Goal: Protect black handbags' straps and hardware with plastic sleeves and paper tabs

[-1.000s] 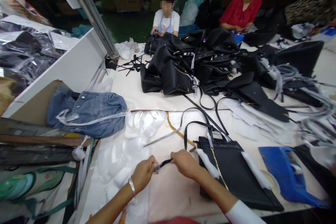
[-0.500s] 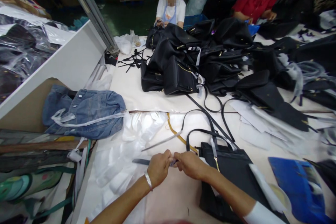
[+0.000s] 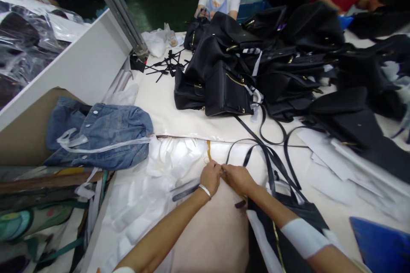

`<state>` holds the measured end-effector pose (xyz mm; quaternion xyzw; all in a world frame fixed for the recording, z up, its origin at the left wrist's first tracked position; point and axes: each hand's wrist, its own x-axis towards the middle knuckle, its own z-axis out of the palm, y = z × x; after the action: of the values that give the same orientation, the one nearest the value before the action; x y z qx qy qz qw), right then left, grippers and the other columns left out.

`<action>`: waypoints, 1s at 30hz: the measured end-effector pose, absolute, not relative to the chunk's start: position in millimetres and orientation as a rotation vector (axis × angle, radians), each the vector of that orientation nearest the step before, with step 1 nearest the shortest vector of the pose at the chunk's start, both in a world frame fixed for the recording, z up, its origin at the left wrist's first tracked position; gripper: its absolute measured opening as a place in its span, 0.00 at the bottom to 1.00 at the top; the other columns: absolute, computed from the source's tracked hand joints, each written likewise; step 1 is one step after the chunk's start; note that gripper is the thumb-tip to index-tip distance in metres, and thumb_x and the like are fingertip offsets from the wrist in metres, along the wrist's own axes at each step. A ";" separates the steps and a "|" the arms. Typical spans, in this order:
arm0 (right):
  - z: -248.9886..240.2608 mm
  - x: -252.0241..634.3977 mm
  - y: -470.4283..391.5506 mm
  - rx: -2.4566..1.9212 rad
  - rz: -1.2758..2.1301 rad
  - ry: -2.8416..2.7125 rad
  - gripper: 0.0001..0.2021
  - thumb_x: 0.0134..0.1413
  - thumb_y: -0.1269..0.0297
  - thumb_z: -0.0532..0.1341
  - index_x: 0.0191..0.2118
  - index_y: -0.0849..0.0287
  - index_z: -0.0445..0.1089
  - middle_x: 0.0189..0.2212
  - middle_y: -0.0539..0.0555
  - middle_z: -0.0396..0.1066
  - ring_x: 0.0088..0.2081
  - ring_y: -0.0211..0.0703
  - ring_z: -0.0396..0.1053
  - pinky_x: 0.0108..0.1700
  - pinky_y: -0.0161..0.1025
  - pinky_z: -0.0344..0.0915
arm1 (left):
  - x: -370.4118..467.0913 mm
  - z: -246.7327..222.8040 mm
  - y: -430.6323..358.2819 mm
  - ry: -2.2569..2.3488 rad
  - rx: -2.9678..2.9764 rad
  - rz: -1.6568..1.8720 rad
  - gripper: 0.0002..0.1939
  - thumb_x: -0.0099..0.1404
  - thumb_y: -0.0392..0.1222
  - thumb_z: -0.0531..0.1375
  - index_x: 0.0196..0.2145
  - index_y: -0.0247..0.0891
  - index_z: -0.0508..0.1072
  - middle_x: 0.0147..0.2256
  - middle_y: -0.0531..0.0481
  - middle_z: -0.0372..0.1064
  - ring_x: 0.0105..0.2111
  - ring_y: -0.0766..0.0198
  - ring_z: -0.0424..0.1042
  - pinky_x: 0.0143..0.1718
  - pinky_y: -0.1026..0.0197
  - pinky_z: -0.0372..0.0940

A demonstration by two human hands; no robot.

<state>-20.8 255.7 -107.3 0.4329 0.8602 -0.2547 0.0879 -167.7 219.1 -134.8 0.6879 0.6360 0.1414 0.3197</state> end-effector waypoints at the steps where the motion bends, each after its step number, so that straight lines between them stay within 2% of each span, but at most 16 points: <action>1: -112.0 -22.0 255.3 1.292 -0.730 2.555 0.10 0.62 0.62 0.50 0.44 0.57 0.63 0.35 0.56 0.72 0.37 0.44 0.70 0.36 0.35 0.56 | -168.7 -138.5 219.0 1.671 1.797 0.365 0.07 0.64 0.36 0.52 0.36 0.37 0.69 0.39 0.44 0.62 0.39 0.59 0.62 0.40 0.57 0.58; 6: -125.5 -19.9 251.3 1.366 -0.656 2.600 0.11 0.63 0.62 0.46 0.40 0.56 0.64 0.32 0.53 0.71 0.33 0.43 0.69 0.32 0.35 0.53 | -176.0 -142.1 215.4 1.684 1.782 0.352 0.06 0.64 0.38 0.53 0.36 0.39 0.69 0.37 0.46 0.65 0.38 0.59 0.63 0.38 0.58 0.57; 11: -107.0 -16.8 245.5 1.345 -0.610 2.615 0.11 0.61 0.62 0.49 0.39 0.55 0.67 0.31 0.54 0.70 0.32 0.45 0.67 0.33 0.38 0.54 | -180.5 -130.8 207.1 1.658 1.801 0.363 0.06 0.64 0.38 0.52 0.34 0.39 0.68 0.33 0.46 0.67 0.35 0.58 0.64 0.35 0.58 0.57; 12: -99.5 -16.7 243.4 1.312 -0.587 2.633 0.10 0.59 0.63 0.50 0.39 0.55 0.68 0.32 0.55 0.69 0.34 0.46 0.67 0.35 0.39 0.55 | -180.7 -126.9 203.6 1.640 1.814 0.368 0.05 0.64 0.38 0.52 0.34 0.39 0.67 0.32 0.46 0.67 0.35 0.58 0.64 0.35 0.58 0.57; 14: -83.6 -17.0 237.8 1.234 -0.543 2.715 0.08 0.55 0.65 0.54 0.40 0.56 0.68 0.42 0.59 0.68 0.43 0.50 0.65 0.43 0.43 0.56 | -181.0 -117.7 194.9 1.602 1.844 0.380 0.05 0.63 0.37 0.52 0.34 0.38 0.67 0.32 0.46 0.67 0.35 0.57 0.64 0.35 0.57 0.57; 16: -70.2 -18.6 230.5 1.146 -0.530 2.828 0.14 0.51 0.66 0.59 0.45 0.55 0.67 0.54 0.61 0.60 0.53 0.56 0.58 0.52 0.49 0.52 | -181.5 -107.3 185.0 1.575 1.875 0.395 0.05 0.64 0.36 0.51 0.34 0.38 0.66 0.33 0.45 0.67 0.36 0.57 0.64 0.36 0.57 0.57; 17: -65.4 -20.1 226.5 1.097 -0.548 2.870 0.16 0.50 0.65 0.60 0.47 0.56 0.65 0.56 0.61 0.58 0.55 0.57 0.55 0.54 0.51 0.49 | -181.8 -101.9 179.9 1.565 1.894 0.406 0.05 0.64 0.36 0.51 0.35 0.37 0.66 0.34 0.45 0.67 0.36 0.57 0.64 0.37 0.56 0.57; 18: -62.1 -22.3 222.4 1.050 -0.577 2.888 0.17 0.50 0.65 0.60 0.48 0.57 0.65 0.54 0.61 0.60 0.55 0.56 0.55 0.56 0.53 0.46 | -182.2 -96.5 174.8 1.558 1.913 0.419 0.06 0.65 0.37 0.50 0.35 0.37 0.66 0.34 0.45 0.67 0.37 0.57 0.64 0.37 0.56 0.57; 20: -59.0 -27.8 214.9 0.977 -0.647 2.863 0.10 0.54 0.68 0.57 0.43 0.58 0.67 0.44 0.59 0.69 0.49 0.51 0.63 0.57 0.53 0.45 | -184.8 -86.1 164.7 1.549 1.936 0.460 0.07 0.65 0.37 0.49 0.34 0.37 0.66 0.35 0.45 0.67 0.37 0.57 0.64 0.38 0.56 0.58; 21: -58.1 -30.7 211.7 0.957 -0.685 2.835 0.07 0.56 0.69 0.54 0.39 0.58 0.68 0.37 0.57 0.71 0.44 0.48 0.66 0.57 0.52 0.46 | -187.8 -81.2 159.5 1.538 1.930 0.487 0.07 0.66 0.37 0.49 0.33 0.38 0.66 0.34 0.45 0.67 0.37 0.58 0.64 0.38 0.57 0.58; 23: -54.7 -35.6 205.9 0.919 -0.765 2.782 0.09 0.58 0.72 0.51 0.34 0.58 0.68 0.30 0.54 0.71 0.37 0.44 0.68 0.54 0.48 0.50 | -199.8 -72.6 149.2 1.489 1.872 0.538 0.07 0.65 0.38 0.50 0.32 0.39 0.66 0.33 0.47 0.67 0.36 0.60 0.65 0.38 0.59 0.59; 25: -46.5 -38.0 199.5 0.886 -0.821 2.765 0.10 0.58 0.72 0.51 0.32 0.58 0.68 0.29 0.54 0.71 0.36 0.44 0.68 0.50 0.44 0.54 | -222.0 -66.8 139.6 1.489 1.789 0.581 0.06 0.65 0.40 0.51 0.33 0.40 0.66 0.33 0.49 0.67 0.35 0.62 0.66 0.38 0.60 0.60; 27: -33.2 -39.1 190.4 0.854 -0.844 2.778 0.11 0.59 0.71 0.50 0.31 0.58 0.68 0.29 0.54 0.72 0.36 0.43 0.67 0.48 0.42 0.55 | -252.3 -65.7 132.6 1.688 1.725 0.606 0.09 0.66 0.43 0.49 0.40 0.40 0.66 0.37 0.47 0.68 0.39 0.60 0.66 0.42 0.59 0.60; 30: -11.2 -44.5 169.5 0.768 -0.863 2.808 0.12 0.59 0.70 0.50 0.32 0.56 0.69 0.30 0.52 0.72 0.36 0.42 0.66 0.53 0.44 0.50 | -295.4 -75.5 132.2 2.173 1.664 0.451 0.25 0.63 0.49 0.52 0.53 0.32 0.57 0.51 0.36 0.61 0.52 0.51 0.59 0.51 0.52 0.54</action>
<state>-44.5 169.5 -11.2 0.2526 0.9236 -0.2837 0.0525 -295.4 132.2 -75.5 0.5898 0.7701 0.1600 0.1828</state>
